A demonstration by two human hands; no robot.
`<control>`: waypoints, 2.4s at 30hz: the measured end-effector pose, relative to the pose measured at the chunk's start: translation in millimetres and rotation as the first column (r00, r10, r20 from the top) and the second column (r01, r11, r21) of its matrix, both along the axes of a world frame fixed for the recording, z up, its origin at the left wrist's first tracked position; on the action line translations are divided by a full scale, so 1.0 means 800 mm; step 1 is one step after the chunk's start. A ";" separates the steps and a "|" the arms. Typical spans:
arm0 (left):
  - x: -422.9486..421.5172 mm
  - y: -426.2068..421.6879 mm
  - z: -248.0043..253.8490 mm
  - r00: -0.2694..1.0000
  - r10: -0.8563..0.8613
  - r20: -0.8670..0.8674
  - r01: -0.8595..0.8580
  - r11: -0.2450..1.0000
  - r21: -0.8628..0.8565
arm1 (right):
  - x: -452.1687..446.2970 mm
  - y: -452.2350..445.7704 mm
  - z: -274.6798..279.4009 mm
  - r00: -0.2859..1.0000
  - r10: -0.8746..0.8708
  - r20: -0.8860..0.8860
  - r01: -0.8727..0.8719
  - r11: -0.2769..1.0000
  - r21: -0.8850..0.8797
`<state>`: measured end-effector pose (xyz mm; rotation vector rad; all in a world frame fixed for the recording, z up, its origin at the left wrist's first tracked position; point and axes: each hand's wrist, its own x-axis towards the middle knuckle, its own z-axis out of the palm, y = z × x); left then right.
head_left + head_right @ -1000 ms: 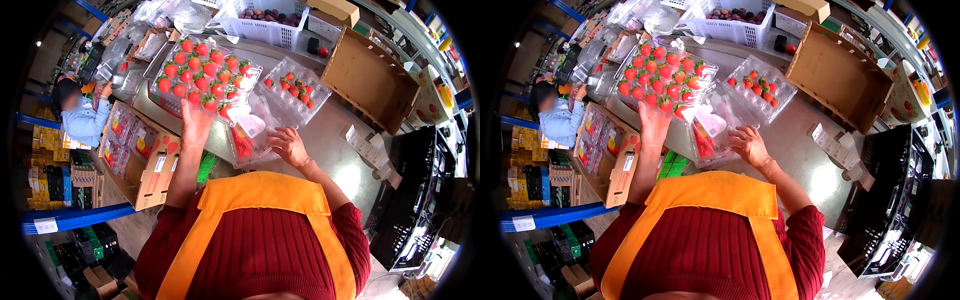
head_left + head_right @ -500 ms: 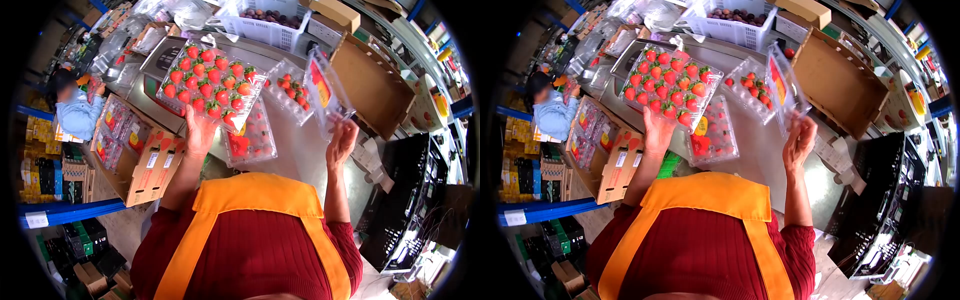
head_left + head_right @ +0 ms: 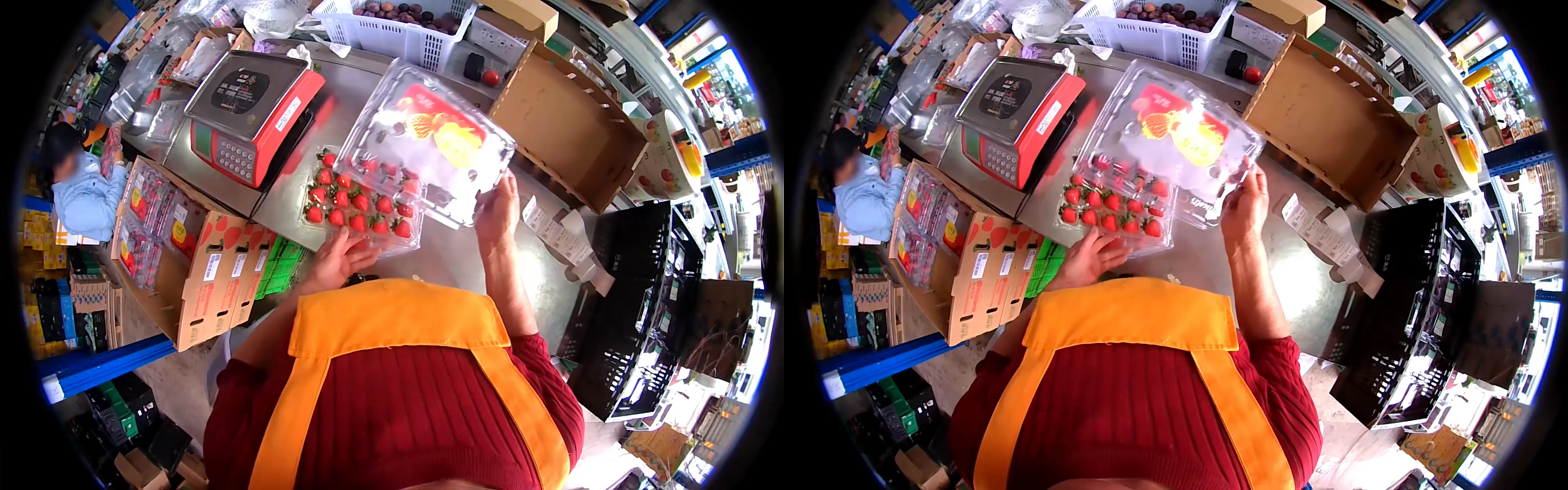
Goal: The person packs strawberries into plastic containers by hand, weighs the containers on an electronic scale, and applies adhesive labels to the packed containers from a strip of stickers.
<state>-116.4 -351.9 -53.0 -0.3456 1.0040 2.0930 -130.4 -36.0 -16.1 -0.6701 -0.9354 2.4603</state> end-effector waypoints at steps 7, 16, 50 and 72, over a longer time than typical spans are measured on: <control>-0.006 -0.066 0.064 0.935 0.066 -0.348 -0.179 0.936 -0.303 | 0.003 -0.052 -0.020 0.953 0.270 0.139 -0.268 0.963 -0.031; -0.031 -0.093 0.048 0.790 -0.050 -0.611 -0.248 0.885 -0.393 | 0.013 -0.081 -0.022 0.952 0.207 0.225 -0.257 0.941 0.220; -0.070 -0.063 0.009 0.488 -0.131 -0.863 -0.439 0.818 -0.372 | -0.058 -0.109 -0.060 0.904 -0.110 0.413 -0.319 0.469 0.823; -0.247 -0.067 -0.014 0.723 -0.247 -0.646 -0.296 0.733 -0.612 | -0.064 -0.074 -0.040 0.778 0.252 0.576 -0.497 0.807 0.319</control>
